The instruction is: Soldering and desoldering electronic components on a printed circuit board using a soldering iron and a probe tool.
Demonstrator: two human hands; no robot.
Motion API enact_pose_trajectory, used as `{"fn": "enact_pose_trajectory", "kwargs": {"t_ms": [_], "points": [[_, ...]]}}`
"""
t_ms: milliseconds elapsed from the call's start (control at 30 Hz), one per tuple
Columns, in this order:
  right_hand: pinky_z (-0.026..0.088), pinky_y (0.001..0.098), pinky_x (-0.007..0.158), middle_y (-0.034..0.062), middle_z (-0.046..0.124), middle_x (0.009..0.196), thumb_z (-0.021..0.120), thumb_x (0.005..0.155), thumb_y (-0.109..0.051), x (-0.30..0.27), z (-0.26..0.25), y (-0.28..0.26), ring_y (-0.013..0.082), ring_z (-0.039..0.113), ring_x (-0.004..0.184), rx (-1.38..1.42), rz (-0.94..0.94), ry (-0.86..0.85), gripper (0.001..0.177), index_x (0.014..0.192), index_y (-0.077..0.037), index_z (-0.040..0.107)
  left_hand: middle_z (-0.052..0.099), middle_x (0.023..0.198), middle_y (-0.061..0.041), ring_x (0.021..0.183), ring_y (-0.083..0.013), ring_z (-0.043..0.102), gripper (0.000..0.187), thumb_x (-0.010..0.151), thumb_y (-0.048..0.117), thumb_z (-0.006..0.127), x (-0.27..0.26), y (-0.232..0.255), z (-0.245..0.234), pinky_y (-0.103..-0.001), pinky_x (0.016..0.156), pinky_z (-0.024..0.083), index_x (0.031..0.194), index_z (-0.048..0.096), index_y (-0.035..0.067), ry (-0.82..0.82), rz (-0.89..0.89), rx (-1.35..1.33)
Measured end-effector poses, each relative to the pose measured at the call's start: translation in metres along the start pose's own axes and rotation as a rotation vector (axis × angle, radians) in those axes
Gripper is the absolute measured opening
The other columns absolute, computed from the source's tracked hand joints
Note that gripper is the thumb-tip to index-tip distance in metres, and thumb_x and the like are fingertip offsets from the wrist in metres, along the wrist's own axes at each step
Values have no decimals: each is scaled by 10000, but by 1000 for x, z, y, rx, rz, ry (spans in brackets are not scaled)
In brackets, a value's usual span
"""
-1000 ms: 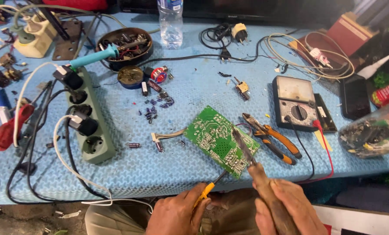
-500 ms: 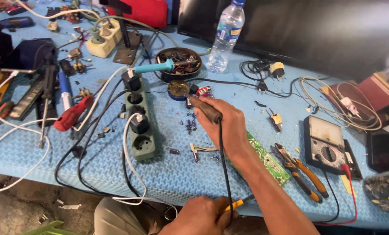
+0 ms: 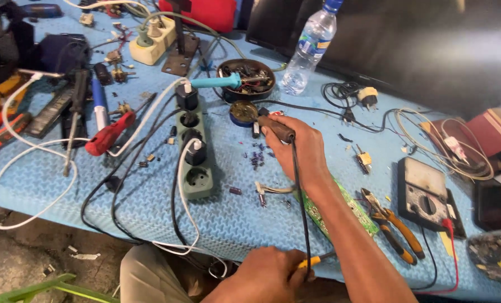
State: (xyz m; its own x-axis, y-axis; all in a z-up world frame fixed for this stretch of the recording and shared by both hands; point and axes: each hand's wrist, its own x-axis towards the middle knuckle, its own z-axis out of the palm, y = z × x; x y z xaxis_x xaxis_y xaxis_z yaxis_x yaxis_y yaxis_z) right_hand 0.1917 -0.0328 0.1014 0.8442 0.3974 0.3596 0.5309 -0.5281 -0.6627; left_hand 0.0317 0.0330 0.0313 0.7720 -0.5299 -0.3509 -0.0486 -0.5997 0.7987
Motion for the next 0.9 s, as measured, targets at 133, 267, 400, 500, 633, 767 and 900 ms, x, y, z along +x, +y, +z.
{"fn": "enact_pose_trajectory", "kwargs": {"t_ms": [133,267,400,500,633,767,900], "points": [[590,387,821,79,744,1173,730,931,-203,-55,-68,-53,234,725,1049,-94,-5,183,318,1226,-86,707,716,796,-190,734,-532,624,310,995,456,556,11,-16,35,-599,651,464,1216,686,283,266,28,105],[647,475,1034,104,668,1261,676,953,-240,-149,-114,-59,295,695,1191,-162,95,282,388,1317,-117,624,765,822,-101,726,-467,666,370,993,495,543,10,-8,32,-588,651,501,1289,691,329,267,21,141],[528,327,817,204,820,1039,604,917,-120,-250,-168,84,238,716,880,14,660,244,366,1112,112,809,766,837,-65,740,-425,671,348,1006,491,526,8,-5,32,-560,647,477,1295,651,344,203,-58,111],[504,245,789,121,814,958,648,872,-177,-363,-151,109,133,682,790,50,677,138,419,1230,4,769,774,814,-60,720,-407,683,355,998,490,540,6,-2,37,-536,649,483,1309,651,358,228,-84,89],[525,128,688,-267,666,1352,408,969,-457,-406,-118,140,-45,631,583,-792,66,-49,552,1455,-250,570,766,805,-43,727,-388,689,372,996,509,526,4,2,42,-540,637,478,1331,630,384,233,-132,114],[595,384,935,-12,774,1008,839,727,-496,-439,-88,168,172,752,940,-598,-83,313,542,1102,-146,664,741,685,-51,586,-365,661,399,994,497,555,5,0,47,-519,564,472,1350,638,336,280,-109,159],[583,376,960,22,785,1015,833,746,-289,-387,-84,100,184,756,918,-474,46,439,393,1094,-139,728,751,716,-42,604,-342,663,388,971,499,577,5,6,45,-462,583,469,1333,648,380,263,-160,165]]}}
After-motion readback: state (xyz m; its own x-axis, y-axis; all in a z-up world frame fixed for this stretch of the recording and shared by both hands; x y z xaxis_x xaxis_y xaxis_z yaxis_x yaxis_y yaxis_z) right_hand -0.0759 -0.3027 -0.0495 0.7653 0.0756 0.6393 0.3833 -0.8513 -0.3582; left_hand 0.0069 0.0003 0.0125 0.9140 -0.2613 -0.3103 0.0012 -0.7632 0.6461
